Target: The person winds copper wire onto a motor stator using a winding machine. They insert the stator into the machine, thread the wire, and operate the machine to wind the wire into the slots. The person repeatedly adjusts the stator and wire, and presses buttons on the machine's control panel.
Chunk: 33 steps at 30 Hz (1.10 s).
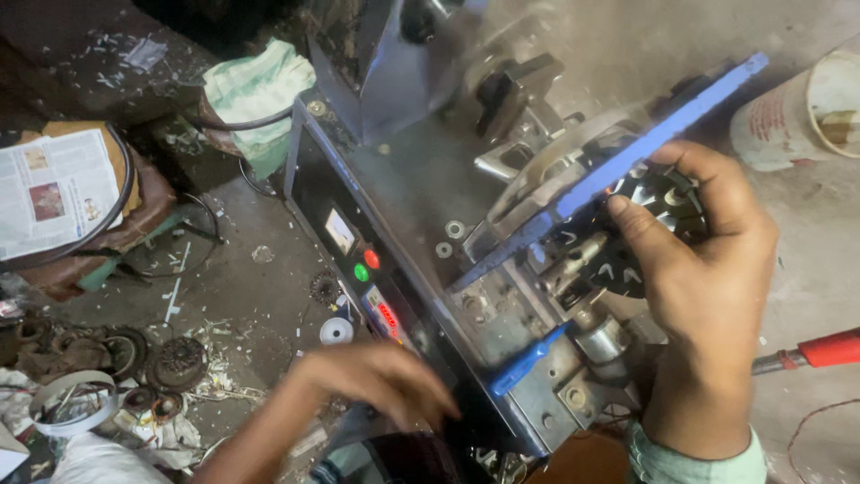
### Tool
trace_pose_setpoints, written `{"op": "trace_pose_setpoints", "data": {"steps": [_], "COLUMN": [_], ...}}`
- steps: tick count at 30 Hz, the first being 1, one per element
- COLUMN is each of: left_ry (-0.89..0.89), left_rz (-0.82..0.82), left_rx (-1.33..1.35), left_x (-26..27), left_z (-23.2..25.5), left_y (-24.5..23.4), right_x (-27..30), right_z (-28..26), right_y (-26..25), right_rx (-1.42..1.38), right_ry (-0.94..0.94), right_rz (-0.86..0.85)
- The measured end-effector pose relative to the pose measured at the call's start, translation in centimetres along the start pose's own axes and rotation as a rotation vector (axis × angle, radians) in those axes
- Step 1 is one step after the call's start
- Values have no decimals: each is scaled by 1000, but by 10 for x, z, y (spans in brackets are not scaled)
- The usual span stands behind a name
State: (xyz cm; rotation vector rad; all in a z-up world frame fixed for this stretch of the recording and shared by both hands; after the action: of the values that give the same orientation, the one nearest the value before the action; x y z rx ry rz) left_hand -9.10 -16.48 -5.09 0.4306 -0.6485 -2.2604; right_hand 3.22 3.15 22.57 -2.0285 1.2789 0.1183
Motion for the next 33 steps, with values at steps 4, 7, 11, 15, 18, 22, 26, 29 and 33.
{"op": "trace_pose_setpoints", "data": {"steps": [4,7,11,15,18,22,26,29,33], "left_ry": [-316,-464,478,510,564,646,683,691,683], "left_rz": [1019,1322,1019,725,675,763,798,804,877], "left_rx": [-914,-1468,-1915,-2251,-2295,-2302,-2351,-2338,-2117], "left_x": [128,163,97,18,-16,-31,-33,-31,-38], "left_z": [98,206,324,360,365,363,358,357,366], "left_y": [-121,-128,-59,-38,-43,-59,-67,-59,-50], "right_x": [1,-2,-2,-3,-5,-4,-4,-4,-5], "right_z": [2,-1,1,-5,-1,-2,-2,-3,-7], "right_y": [-3,-4,-2,-4,-5,-7,-8,-9,-9], "right_rx": [14,76,-21,107,94,130,156,165,121], "right_ry": [-56,-33,109,37,32,26,61,49,-7], "right_rz": [-5,14,21,27,25,22,22,24,8]}}
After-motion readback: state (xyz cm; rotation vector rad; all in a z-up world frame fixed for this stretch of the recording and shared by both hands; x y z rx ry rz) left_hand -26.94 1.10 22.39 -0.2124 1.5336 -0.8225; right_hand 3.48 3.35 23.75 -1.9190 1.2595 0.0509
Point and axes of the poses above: each hand's wrist, its own x-axis away from the middle knuckle, its own y-axis out of the palm, z = x × y, the point moved 7 cm from there along -x, towards the middle knuckle, and after that the axes turned 7 degrees about x, right-handed, at the moved point
